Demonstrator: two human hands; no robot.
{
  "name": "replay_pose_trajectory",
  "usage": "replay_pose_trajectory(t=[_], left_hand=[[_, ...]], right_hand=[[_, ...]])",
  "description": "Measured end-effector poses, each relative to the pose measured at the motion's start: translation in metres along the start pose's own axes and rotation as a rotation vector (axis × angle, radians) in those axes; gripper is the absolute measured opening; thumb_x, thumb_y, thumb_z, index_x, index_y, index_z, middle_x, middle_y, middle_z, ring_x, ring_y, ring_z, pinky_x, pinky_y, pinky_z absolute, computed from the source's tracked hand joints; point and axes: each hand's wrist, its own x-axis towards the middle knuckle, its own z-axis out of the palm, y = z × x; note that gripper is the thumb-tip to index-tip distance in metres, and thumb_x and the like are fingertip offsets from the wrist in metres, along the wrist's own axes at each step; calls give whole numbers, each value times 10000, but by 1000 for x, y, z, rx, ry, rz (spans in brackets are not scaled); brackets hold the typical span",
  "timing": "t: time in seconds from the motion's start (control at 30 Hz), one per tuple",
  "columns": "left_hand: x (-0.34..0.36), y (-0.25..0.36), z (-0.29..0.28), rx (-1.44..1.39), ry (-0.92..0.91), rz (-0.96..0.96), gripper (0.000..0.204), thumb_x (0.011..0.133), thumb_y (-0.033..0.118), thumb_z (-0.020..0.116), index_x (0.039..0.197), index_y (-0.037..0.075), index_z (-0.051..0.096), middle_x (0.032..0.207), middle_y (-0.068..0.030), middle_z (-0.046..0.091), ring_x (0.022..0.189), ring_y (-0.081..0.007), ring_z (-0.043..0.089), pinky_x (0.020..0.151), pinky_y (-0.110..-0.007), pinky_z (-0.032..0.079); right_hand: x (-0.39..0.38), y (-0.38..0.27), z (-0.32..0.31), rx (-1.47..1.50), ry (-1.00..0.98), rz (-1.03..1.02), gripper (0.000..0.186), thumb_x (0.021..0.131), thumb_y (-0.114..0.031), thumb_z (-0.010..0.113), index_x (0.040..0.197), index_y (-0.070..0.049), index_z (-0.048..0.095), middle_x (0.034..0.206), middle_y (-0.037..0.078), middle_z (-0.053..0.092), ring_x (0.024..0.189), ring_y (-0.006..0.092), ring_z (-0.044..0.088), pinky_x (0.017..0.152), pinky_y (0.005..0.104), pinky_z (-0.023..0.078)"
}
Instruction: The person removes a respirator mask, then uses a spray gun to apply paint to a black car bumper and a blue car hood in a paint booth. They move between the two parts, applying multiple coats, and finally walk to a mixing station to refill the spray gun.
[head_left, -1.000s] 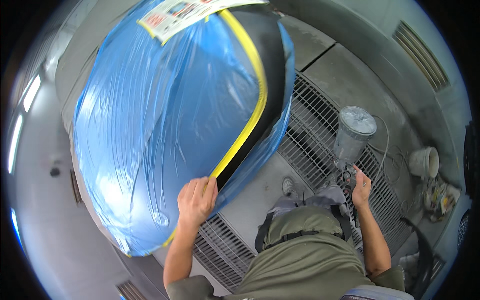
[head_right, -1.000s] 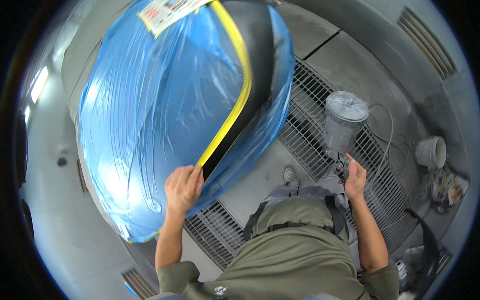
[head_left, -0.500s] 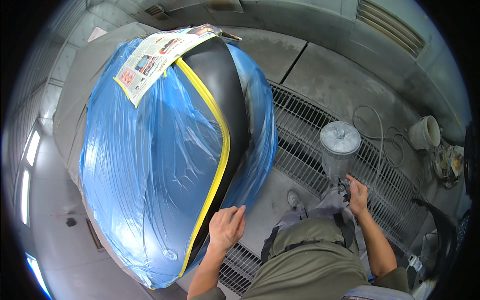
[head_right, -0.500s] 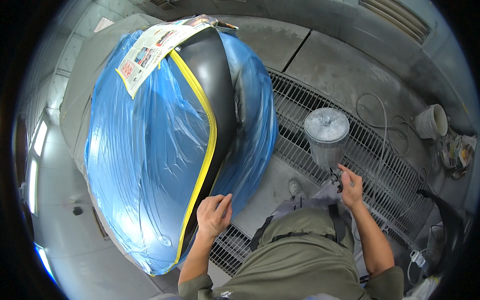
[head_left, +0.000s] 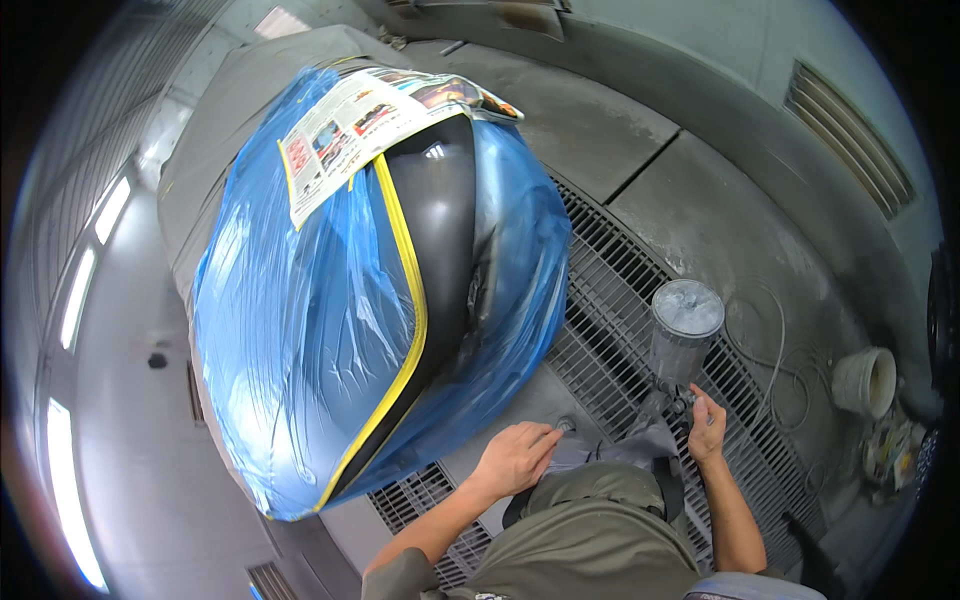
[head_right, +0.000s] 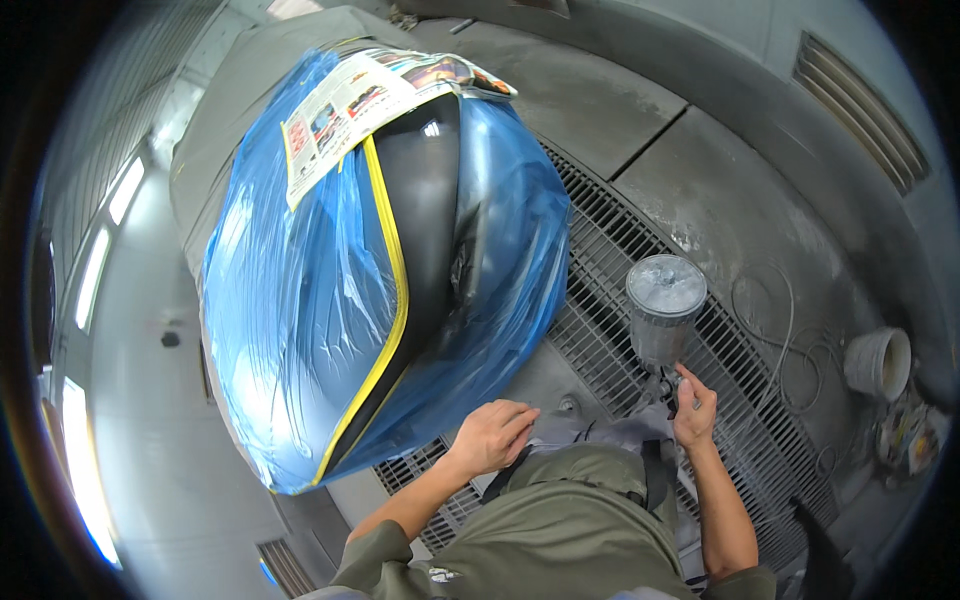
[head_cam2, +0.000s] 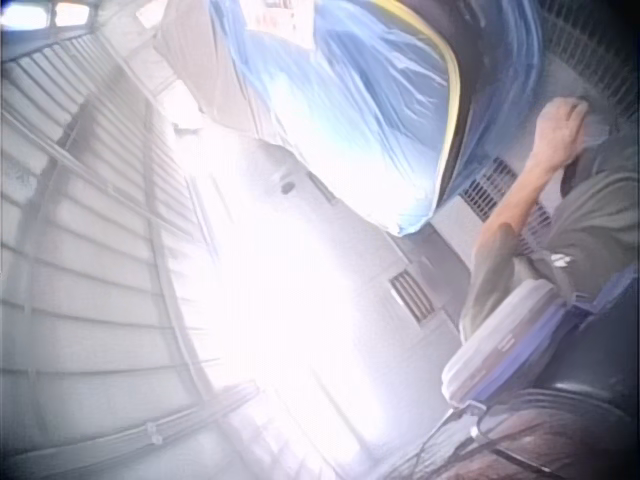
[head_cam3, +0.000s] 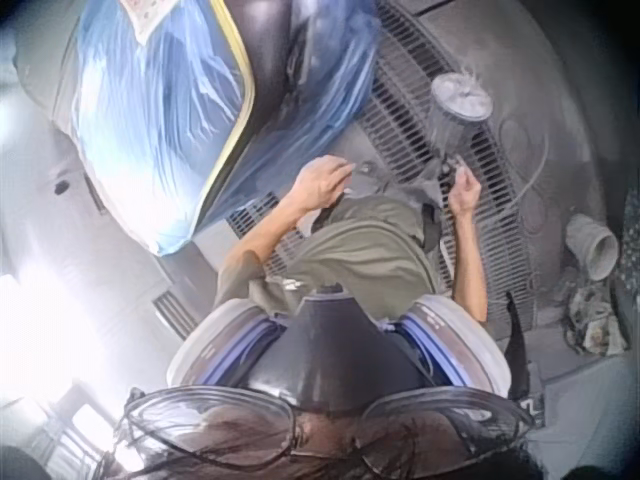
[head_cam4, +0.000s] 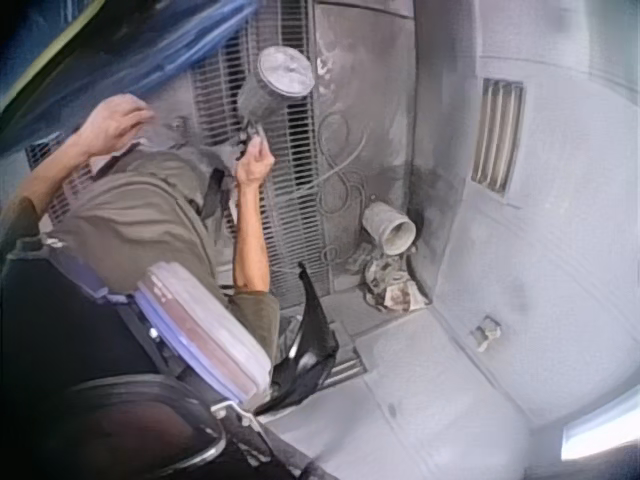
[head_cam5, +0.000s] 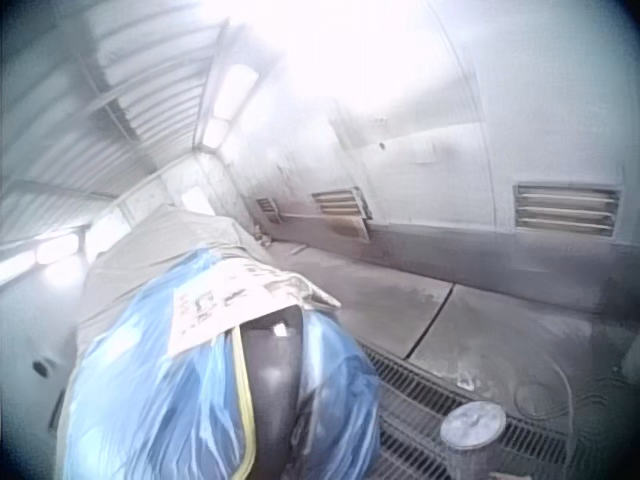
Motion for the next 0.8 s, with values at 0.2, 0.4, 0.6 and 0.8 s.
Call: replay_pose_trajectory(t=[0.2, 0.4, 0.6, 0.8], left_hand=[[19, 36, 26, -53, -65, -116, 313, 868, 82, 743, 1177, 43, 708, 1104, -108, 710, 966, -297, 697, 840, -391, 571], [19, 35, 42, -59, -117, -241, 292, 927, 150, 708, 1202, 51, 712, 1118, -108, 718, 997, -301, 700, 865, -400, 575], [32, -1, 61, -196, -54, -350, 283, 959, 187, 682, 1208, 58, 714, 1126, -113, 718, 1009, -317, 699, 876, -418, 573], [73, -65, 72, -185, -29, -260, 279, 956, 187, 673, 1199, 54, 709, 1110, -120, 713, 1024, -330, 696, 871, -438, 572]], right_hand=[[61, -25, -26, 184, -125, 163, 503, 1105, -359, 491, 1270, 62, 713, 563, -51, 491, 458, 60, 495, 475, 275, 400], [105, -71, -10, 172, -296, 103, 501, 1102, -370, 502, 1274, 49, 718, 557, -33, 521, 481, 74, 541, 489, 281, 422], [159, -155, 24, 157, -483, 65, 547, 1112, -425, 488, 1330, 41, 673, 803, 26, 713, 585, 64, 585, 467, 243, 471], [189, -267, 90, 237, -732, 135, 498, 1108, -395, 507, 1351, 2, 683, 826, 17, 684, 676, 65, 587, 532, 240, 477]])
